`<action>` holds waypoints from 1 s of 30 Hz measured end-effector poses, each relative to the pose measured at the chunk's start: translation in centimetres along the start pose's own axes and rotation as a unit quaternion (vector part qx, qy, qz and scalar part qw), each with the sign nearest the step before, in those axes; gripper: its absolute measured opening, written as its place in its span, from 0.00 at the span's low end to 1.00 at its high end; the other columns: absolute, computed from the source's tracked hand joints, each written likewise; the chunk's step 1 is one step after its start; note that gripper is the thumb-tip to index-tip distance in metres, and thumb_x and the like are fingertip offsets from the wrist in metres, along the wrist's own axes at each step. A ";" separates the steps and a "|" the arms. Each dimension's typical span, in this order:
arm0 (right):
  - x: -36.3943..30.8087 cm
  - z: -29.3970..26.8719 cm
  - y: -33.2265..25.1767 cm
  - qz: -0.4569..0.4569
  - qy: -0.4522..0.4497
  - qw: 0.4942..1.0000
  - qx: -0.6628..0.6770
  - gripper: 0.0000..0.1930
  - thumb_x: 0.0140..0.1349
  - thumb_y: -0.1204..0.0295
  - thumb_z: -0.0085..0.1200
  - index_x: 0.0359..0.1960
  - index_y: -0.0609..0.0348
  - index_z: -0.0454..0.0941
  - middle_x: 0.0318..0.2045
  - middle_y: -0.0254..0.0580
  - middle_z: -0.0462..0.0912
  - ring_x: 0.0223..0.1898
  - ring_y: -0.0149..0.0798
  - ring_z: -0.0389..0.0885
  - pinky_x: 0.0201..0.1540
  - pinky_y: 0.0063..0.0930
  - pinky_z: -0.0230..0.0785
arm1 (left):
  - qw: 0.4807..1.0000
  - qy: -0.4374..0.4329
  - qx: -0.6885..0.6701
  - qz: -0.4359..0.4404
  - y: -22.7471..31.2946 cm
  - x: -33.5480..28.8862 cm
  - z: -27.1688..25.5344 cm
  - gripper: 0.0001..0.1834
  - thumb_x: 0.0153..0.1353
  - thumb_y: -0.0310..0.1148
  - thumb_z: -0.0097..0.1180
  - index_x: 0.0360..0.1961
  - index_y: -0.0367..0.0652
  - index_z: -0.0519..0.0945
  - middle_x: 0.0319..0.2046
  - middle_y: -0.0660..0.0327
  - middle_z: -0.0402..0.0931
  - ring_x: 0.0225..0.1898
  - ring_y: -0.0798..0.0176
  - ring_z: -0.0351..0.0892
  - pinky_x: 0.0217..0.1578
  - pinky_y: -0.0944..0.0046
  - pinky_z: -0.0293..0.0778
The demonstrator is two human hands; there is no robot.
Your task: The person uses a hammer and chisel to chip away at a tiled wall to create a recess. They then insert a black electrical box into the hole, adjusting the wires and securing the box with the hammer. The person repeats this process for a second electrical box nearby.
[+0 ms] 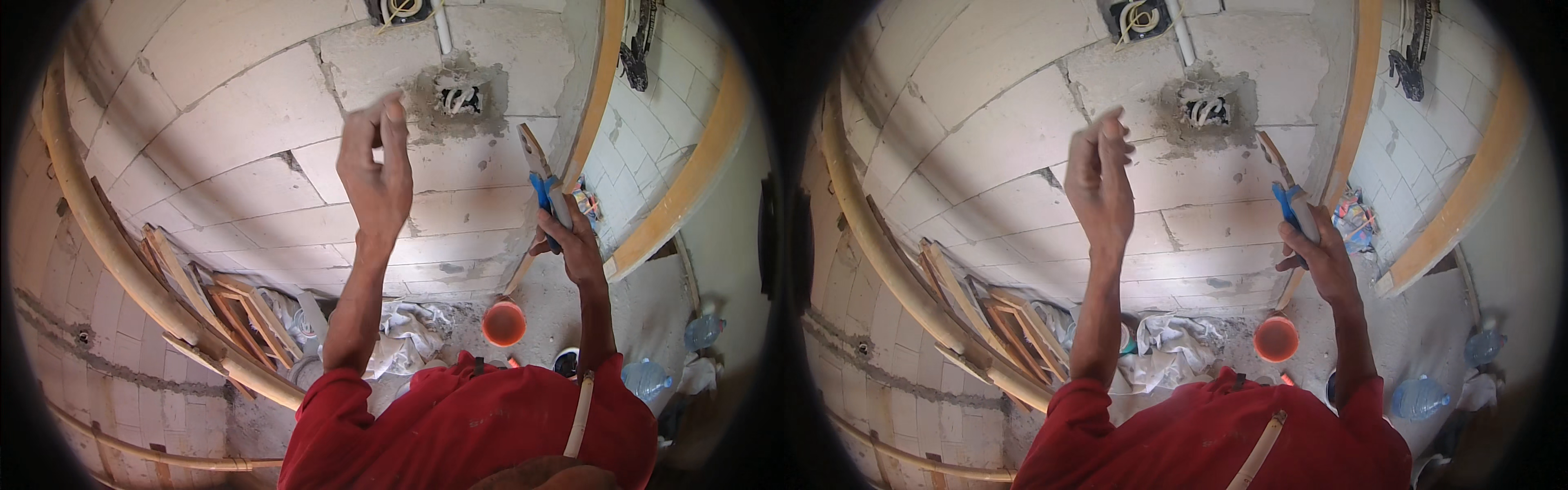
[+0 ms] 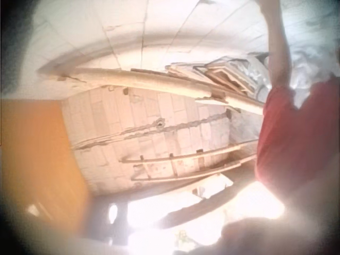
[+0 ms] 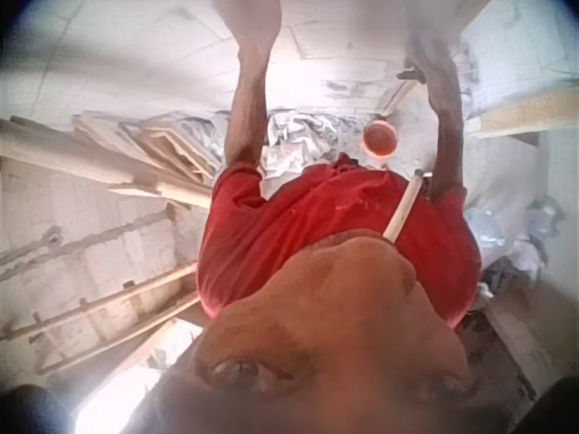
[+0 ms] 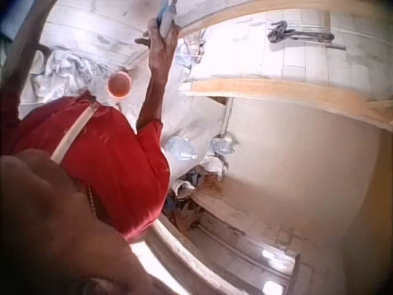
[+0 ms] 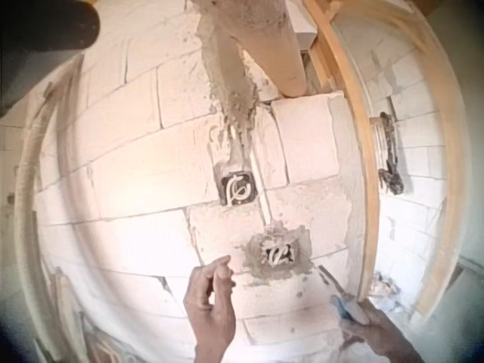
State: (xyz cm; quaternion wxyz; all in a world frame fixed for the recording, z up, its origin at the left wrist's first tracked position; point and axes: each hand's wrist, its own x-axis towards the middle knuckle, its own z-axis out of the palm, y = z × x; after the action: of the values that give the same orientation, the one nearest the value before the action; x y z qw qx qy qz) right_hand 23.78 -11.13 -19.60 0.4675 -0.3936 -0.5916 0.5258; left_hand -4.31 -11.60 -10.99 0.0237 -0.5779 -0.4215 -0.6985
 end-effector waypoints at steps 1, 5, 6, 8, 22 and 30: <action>0.1 0.7 -1.8 -0.020 0.001 1.000 -0.014 0.17 0.73 0.64 0.57 0.54 0.63 0.73 0.32 0.37 0.76 0.34 0.29 0.82 0.36 0.34 0.87 | 0.997 0.029 0.028 0.061 0.0 3.0 -0.4 0.24 0.77 0.48 0.52 0.58 0.37 0.80 0.44 0.57 0.78 0.41 0.66 0.80 0.41 0.64 0.78; 1.7 1.5 -3.7 -0.093 -0.006 0.996 0.017 0.16 0.73 0.58 0.57 0.46 0.60 0.79 0.21 0.33 0.77 0.25 0.30 0.84 0.39 0.37 0.88 | 0.903 0.082 0.286 0.310 -1.0 10.8 0.8 0.29 0.75 0.50 0.53 0.64 0.38 0.76 0.53 0.46 0.75 0.54 0.51 0.78 0.49 0.53 0.77; 1.8 1.8 -4.3 -0.094 -0.015 0.995 0.033 0.18 0.74 0.57 0.56 0.49 0.62 0.79 0.22 0.34 0.77 0.28 0.33 0.86 0.41 0.39 0.88 | 0.882 0.061 0.326 0.336 -2.5 12.6 0.6 0.28 0.75 0.50 0.53 0.63 0.37 0.76 0.50 0.46 0.77 0.52 0.51 0.79 0.49 0.53 0.77; 2.0 1.5 -5.0 -0.090 -0.022 0.994 0.063 0.21 0.75 0.57 0.54 0.56 0.64 0.77 0.23 0.35 0.78 0.33 0.37 0.90 0.44 0.43 0.88 | 0.836 0.010 0.397 0.379 -4.3 14.5 0.5 0.27 0.75 0.48 0.53 0.60 0.35 0.77 0.45 0.46 0.80 0.47 0.51 0.81 0.49 0.53 0.78; 11.2 2.8 -10.7 0.060 -0.335 0.927 0.158 0.36 0.74 0.52 0.54 0.75 0.58 0.59 0.33 0.45 0.82 0.56 0.56 0.84 0.55 0.56 0.79 | 0.969 -0.241 0.008 -0.051 -1.6 14.6 -4.9 0.20 0.76 0.47 0.49 0.51 0.41 0.82 0.25 0.72 0.64 0.27 0.77 0.61 0.30 0.72 0.62; 13.1 6.7 -13.0 -0.015 -0.366 0.930 0.041 0.44 0.71 0.41 0.50 0.81 0.47 0.49 0.59 0.59 0.81 0.69 0.62 0.69 0.69 0.69 0.60 | 0.963 -0.246 -0.016 -0.105 -1.2 13.8 -8.4 0.26 0.75 0.54 0.51 0.54 0.41 0.83 0.23 0.75 0.61 0.22 0.77 0.53 0.25 0.74 0.54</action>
State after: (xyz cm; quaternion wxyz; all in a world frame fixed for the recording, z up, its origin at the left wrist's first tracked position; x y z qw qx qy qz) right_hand 14.36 -2.11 -4.94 0.2421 -0.1454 -0.7052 0.6503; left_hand -16.07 -9.74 -0.05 -0.1639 -0.6845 -0.4613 -0.5402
